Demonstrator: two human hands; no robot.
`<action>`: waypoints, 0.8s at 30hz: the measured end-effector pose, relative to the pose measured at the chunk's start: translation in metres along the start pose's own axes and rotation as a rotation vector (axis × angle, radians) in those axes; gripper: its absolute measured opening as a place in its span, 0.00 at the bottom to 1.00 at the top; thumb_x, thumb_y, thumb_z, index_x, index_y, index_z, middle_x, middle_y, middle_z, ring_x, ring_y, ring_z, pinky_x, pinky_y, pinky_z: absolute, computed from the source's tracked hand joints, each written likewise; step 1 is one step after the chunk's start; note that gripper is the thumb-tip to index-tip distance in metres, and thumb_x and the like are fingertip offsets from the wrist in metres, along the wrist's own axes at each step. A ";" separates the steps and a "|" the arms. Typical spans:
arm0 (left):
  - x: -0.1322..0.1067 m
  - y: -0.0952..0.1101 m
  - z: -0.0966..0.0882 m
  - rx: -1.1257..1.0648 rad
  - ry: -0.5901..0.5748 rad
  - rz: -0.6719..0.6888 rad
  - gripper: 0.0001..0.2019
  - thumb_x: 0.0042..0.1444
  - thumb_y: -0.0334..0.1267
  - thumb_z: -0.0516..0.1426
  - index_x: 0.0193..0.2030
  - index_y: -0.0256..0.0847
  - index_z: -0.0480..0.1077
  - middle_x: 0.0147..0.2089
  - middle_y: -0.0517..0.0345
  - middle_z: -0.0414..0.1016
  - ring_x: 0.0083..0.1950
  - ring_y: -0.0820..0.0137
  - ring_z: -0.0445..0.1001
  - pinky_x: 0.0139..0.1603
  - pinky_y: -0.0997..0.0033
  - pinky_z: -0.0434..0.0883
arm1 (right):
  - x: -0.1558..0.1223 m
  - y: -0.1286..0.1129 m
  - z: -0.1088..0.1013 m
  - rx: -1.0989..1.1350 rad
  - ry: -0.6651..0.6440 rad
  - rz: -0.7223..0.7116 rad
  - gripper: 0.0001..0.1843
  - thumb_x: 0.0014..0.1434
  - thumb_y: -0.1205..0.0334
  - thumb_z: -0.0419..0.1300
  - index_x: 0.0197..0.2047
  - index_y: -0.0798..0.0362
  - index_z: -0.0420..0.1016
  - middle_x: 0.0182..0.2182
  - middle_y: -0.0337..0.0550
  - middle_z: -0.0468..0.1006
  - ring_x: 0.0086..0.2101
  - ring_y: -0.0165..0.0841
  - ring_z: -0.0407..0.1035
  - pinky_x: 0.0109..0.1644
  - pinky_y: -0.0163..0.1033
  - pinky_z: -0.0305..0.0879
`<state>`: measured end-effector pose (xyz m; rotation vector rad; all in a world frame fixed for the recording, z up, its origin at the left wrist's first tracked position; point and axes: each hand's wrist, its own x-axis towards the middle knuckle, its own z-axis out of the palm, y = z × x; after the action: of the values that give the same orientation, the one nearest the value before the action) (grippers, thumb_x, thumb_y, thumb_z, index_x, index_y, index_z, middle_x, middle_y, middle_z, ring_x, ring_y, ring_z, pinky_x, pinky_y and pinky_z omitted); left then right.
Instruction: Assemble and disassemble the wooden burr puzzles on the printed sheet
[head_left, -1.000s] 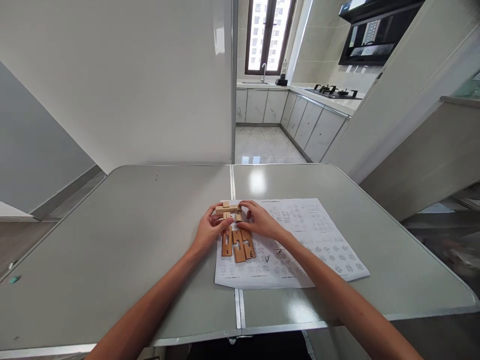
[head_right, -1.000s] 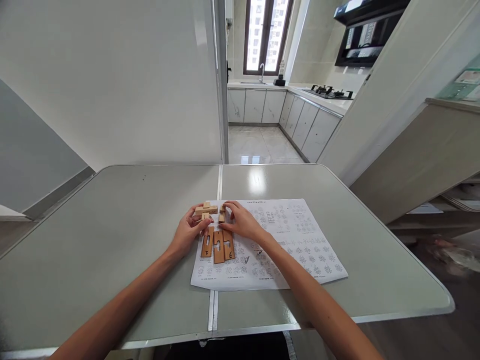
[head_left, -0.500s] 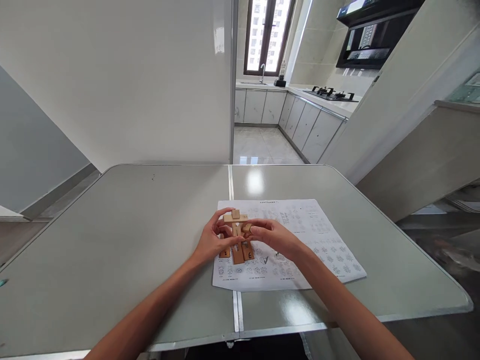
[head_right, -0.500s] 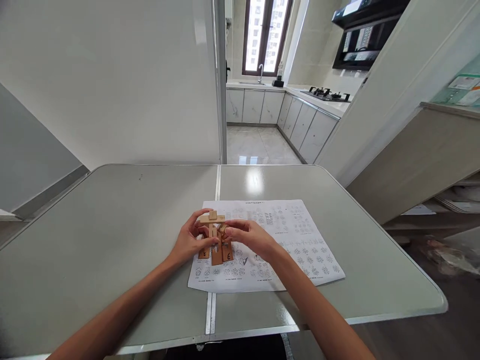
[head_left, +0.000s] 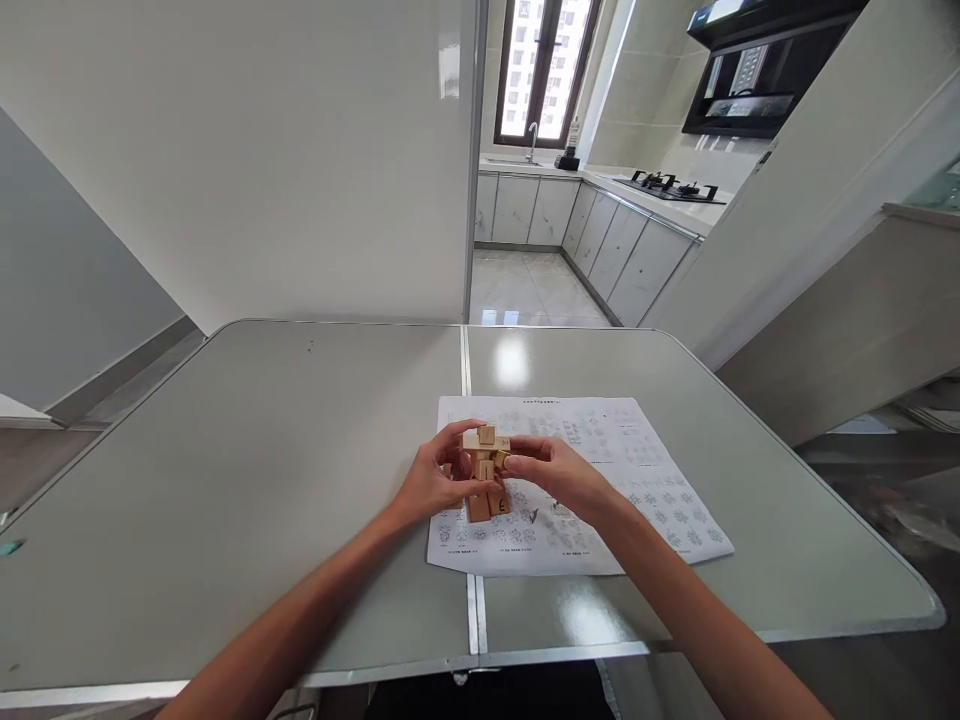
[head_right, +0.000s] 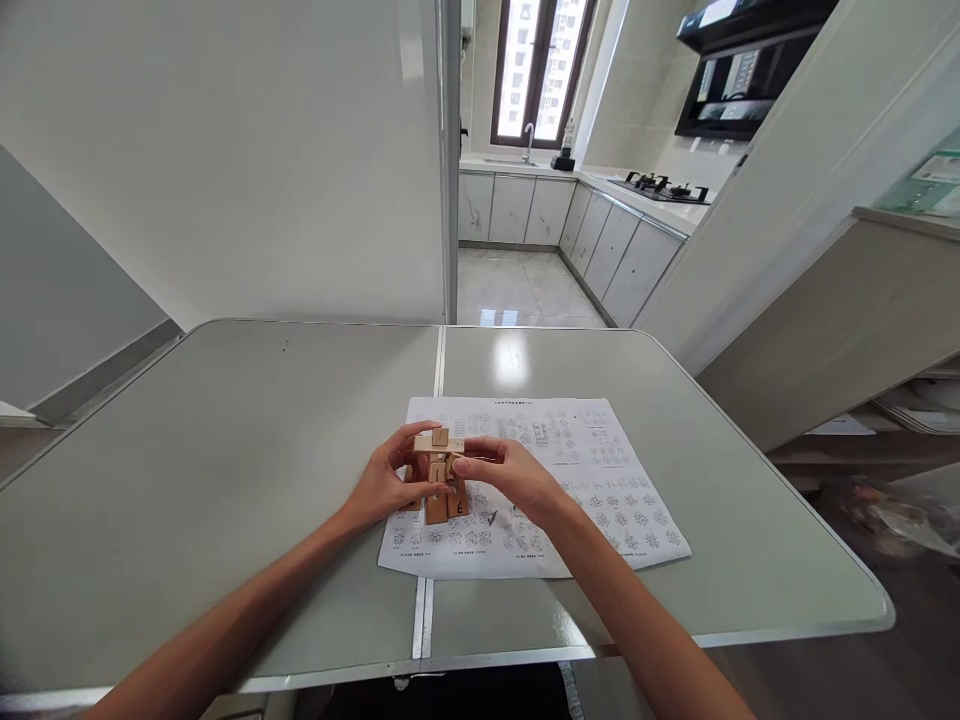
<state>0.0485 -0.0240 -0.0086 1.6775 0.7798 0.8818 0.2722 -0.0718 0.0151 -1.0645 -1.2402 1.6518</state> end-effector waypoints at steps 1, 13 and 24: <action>0.000 -0.001 0.000 0.006 0.005 0.004 0.37 0.46 0.44 0.75 0.62 0.45 0.69 0.34 0.66 0.72 0.29 0.77 0.65 0.33 0.74 0.68 | 0.000 0.000 0.001 0.019 0.004 0.001 0.20 0.59 0.49 0.72 0.53 0.44 0.84 0.51 0.45 0.84 0.55 0.44 0.74 0.68 0.57 0.61; -0.004 -0.001 0.003 0.189 -0.011 0.112 0.36 0.45 0.49 0.75 0.61 0.47 0.72 0.44 0.59 0.76 0.35 0.73 0.70 0.35 0.73 0.71 | -0.002 0.004 0.016 0.042 0.037 0.032 0.23 0.60 0.45 0.70 0.53 0.49 0.84 0.49 0.48 0.84 0.54 0.46 0.75 0.66 0.56 0.64; -0.005 -0.005 0.002 -0.046 -0.006 -0.006 0.38 0.44 0.47 0.75 0.62 0.45 0.69 0.48 0.54 0.80 0.36 0.72 0.75 0.39 0.70 0.74 | -0.010 0.019 0.026 -0.307 0.221 -0.233 0.24 0.71 0.39 0.55 0.60 0.45 0.69 0.45 0.45 0.82 0.43 0.41 0.78 0.54 0.51 0.71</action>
<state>0.0473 -0.0277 -0.0142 1.6360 0.7545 0.8843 0.2491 -0.0925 0.0027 -1.1986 -1.4375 1.1595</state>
